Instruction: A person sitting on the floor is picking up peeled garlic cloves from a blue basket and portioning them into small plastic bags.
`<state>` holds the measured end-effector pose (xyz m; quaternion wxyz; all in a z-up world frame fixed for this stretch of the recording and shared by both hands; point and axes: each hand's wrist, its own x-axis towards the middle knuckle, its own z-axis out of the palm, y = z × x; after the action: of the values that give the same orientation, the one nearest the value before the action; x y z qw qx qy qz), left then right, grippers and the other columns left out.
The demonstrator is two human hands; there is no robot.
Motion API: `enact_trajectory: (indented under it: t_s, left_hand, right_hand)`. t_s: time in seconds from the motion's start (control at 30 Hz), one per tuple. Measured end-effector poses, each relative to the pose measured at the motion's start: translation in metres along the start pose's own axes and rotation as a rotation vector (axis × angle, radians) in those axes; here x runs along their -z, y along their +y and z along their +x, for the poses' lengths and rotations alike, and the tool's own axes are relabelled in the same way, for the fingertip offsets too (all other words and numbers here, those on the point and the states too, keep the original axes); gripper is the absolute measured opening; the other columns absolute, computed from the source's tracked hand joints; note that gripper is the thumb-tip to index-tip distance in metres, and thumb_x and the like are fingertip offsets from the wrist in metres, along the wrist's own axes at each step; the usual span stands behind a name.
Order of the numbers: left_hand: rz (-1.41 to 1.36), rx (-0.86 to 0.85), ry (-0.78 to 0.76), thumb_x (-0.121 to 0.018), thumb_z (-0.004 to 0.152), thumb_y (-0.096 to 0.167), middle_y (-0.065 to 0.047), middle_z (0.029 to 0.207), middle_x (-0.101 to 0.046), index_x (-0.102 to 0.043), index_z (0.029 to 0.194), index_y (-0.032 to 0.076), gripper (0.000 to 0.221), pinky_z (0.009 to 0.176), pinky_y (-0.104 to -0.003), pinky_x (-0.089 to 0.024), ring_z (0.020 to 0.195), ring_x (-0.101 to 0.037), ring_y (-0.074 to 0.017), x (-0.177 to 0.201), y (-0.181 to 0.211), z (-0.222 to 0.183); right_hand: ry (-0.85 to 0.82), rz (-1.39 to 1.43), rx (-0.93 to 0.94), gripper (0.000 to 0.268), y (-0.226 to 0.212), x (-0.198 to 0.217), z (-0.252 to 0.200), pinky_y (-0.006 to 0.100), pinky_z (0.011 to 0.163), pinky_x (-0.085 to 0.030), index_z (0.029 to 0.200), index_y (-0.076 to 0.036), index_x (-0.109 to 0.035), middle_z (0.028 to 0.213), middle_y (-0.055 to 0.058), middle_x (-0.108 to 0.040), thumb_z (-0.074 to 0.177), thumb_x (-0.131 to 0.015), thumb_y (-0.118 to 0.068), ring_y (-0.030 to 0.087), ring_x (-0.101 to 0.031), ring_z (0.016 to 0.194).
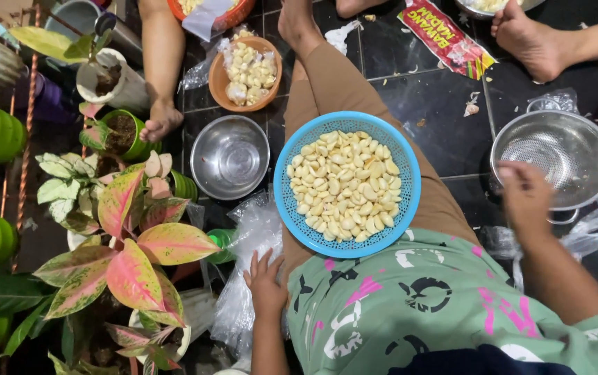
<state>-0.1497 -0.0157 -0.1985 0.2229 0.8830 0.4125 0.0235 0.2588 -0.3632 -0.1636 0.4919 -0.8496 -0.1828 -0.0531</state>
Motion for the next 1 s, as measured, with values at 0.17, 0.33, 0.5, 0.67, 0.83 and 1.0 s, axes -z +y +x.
enact_trajectory:
  t_s: [0.17,0.33,0.5,0.67,0.83,1.0]
  left_hand:
    - [-0.203,-0.262,0.425,-0.068,0.08,0.003,-0.004,0.089,-0.068,-0.076,0.101,0.008,0.023,0.088,-0.033,-0.048,0.087,-0.061,-0.022,0.025,0.052,0.012]
    - [-0.548,-0.352,0.275,-0.053,0.1,0.011,-0.024,0.113,-0.066,-0.066,0.131,0.0,0.035,0.099,-0.053,-0.044,0.11,-0.059,-0.045,-0.004,0.074,0.037]
    - [-0.624,-0.503,0.259,-0.051,0.093,0.01,-0.013,0.11,-0.063,-0.068,0.118,0.005,0.031,0.1,-0.05,-0.042,0.106,-0.058,-0.0384,0.041,0.128,0.041]
    - [-0.714,-0.566,0.228,-0.052,0.091,0.009,-0.015,0.105,-0.062,-0.069,0.111,0.001,0.027,0.101,-0.052,-0.041,0.108,-0.056,-0.0412,0.066,0.153,0.032]
    - [-0.688,-0.518,0.116,-0.059,0.083,0.008,-0.015,0.136,-0.061,-0.063,0.127,0.0,0.045,0.109,-0.042,-0.039,0.124,-0.054,-0.0326,0.079,0.174,0.018]
    - [-0.838,-0.673,-0.037,-0.055,0.077,0.004,-0.02,0.142,-0.055,-0.058,0.132,-0.004,0.056,0.115,-0.048,-0.036,0.133,-0.048,-0.038,0.099,0.2,0.011]
  right_hand:
    - [-0.373,0.812,-0.645,0.031,-0.119,-0.072,0.014,0.025,0.051,-0.04,0.131,-0.01,-0.057,0.083,0.001,-0.058,0.109,-0.044,-0.027,0.009,-0.048,0.058]
    - [-0.541,0.574,-0.28,0.058,-0.173,-0.077,0.009,0.058,0.119,-0.028,0.136,0.005,-0.063,0.146,0.025,-0.052,0.085,-0.072,-0.023,0.038,-0.046,0.138]
    - [-0.644,0.469,-0.386,0.081,-0.151,-0.069,-0.01,0.061,0.114,-0.03,0.151,-0.005,-0.042,0.152,0.024,-0.042,0.08,-0.076,-0.02,0.043,-0.04,0.139]
    - [-0.471,0.599,-0.617,0.042,-0.161,-0.042,-0.008,0.055,0.088,-0.055,0.117,0.01,-0.07,0.108,0.026,-0.07,0.079,-0.075,-0.007,0.035,-0.065,0.093]
    - [-0.56,0.495,-0.827,0.077,-0.179,0.005,0.006,0.054,0.092,-0.054,0.152,0.003,-0.039,0.131,0.036,-0.061,0.077,-0.054,0.003,0.048,-0.065,0.112]
    - [-0.564,0.612,-0.673,0.076,-0.095,0.049,0.0,0.051,0.069,-0.057,0.147,0.012,-0.043,0.112,0.043,-0.067,0.074,-0.058,0.003,0.05,-0.069,0.085]
